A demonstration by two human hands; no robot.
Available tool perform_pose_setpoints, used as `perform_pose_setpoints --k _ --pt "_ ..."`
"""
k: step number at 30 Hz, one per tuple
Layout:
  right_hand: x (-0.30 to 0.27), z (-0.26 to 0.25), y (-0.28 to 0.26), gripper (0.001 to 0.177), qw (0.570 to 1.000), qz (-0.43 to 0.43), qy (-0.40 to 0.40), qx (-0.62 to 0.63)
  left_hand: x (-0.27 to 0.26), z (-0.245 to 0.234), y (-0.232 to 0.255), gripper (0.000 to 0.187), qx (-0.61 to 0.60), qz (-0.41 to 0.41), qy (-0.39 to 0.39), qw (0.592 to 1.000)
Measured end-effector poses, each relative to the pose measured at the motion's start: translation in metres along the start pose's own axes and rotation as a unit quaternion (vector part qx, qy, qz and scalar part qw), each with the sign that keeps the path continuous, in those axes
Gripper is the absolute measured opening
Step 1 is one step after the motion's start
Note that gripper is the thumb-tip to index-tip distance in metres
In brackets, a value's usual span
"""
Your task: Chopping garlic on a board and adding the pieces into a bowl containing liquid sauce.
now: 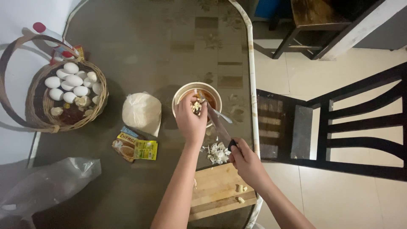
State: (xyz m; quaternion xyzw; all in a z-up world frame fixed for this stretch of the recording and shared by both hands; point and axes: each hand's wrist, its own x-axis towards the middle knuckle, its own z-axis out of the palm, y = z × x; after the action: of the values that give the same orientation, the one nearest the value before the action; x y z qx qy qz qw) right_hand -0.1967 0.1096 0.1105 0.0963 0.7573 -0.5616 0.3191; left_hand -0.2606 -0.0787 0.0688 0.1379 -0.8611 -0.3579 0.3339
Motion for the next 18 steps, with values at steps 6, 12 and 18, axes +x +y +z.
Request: perform_pose_setpoints --k 6,12,18 --pt "0.003 -0.002 0.014 0.033 0.996 -0.065 0.025 -0.047 -0.007 0.022 -0.032 0.05 0.045 -0.065 0.005 0.997" --pt "0.004 -0.006 0.02 0.033 0.996 -0.07 0.026 -0.046 0.004 0.001 0.003 0.059 -0.026 -0.06 0.023 0.998" --pt "0.0 -0.006 0.016 0.031 1.0 -0.012 -0.004 0.013 -0.007 0.023 -0.037 0.065 0.037 -0.095 0.02 0.995"
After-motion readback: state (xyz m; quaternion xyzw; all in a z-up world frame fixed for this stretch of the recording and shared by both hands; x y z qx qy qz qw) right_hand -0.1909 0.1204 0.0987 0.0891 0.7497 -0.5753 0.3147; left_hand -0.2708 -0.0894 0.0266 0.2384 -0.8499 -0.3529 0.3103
